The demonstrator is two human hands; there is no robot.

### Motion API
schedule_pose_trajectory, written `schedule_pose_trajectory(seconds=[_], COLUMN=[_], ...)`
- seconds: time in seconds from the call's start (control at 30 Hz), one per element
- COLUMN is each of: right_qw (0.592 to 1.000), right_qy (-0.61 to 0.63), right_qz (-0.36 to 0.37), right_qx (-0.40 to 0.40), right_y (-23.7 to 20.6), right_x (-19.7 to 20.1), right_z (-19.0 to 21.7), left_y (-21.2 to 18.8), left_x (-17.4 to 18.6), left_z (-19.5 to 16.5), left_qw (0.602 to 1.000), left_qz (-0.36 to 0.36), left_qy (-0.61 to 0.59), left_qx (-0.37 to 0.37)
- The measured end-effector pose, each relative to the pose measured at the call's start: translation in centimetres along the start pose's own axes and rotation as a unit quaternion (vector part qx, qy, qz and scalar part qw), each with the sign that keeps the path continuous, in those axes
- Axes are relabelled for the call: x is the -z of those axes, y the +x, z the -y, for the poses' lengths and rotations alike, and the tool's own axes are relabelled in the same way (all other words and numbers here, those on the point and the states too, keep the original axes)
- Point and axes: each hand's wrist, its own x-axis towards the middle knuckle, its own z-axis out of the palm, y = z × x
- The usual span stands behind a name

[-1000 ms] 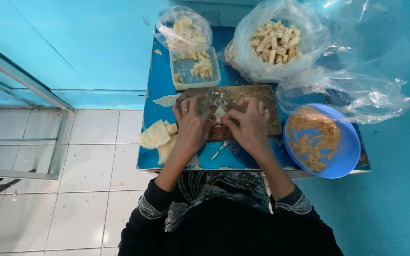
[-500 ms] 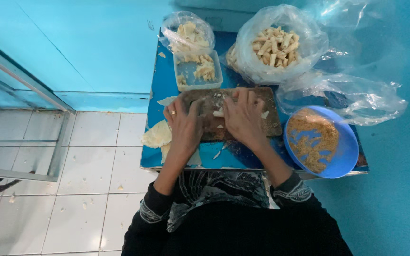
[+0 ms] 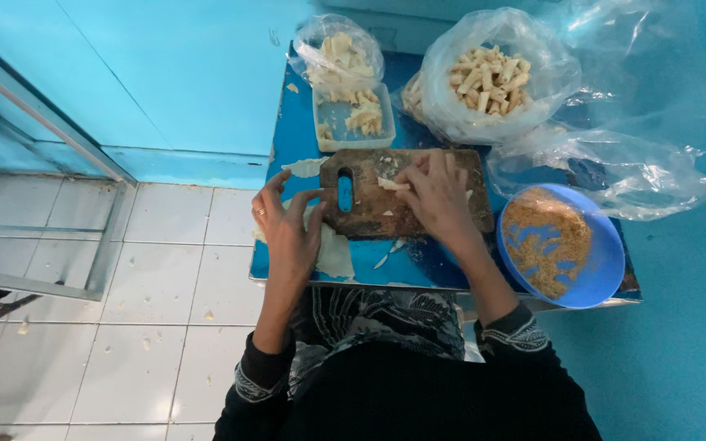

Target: The person folds thin flat dough sheets into smaller pieces on a wooden cutting board and stacks the folded pieces beside the board, working through a pile of sheets one at a time. They occasionally pick up a knife to cut or separate pieces on the board, with bags of finished snack pieces and a blue bowl of crumbs on the table.

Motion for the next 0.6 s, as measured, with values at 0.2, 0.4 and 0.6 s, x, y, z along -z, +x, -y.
schedule_pose_trajectory(seconds=[0.2,0.4,0.6], right_qw=[0.963,0.888,0.776], right_qy=[0.261,0.450,0.617], right_qz=[-0.020,-0.027,0.030], right_qx=[-0.060,-0.094,-0.125], right_y=[-1.0,-4.2,-5.6], right_x=[0.4,-0.6,-1.5], right_z=[0.7,2.0,1.5], left_y=[0.0,-1.7,-2.0], left_x=[-1.7,-4.0,-4.4], left_z=[-2.5,-4.8,-4.3], left_qw=[0.972,0.907,0.845], left_qz=[0.091,0.093,0.116], left_qy=[-0.203,-0.386,-0.501], left_qx=[0.073,0.141,0.147])
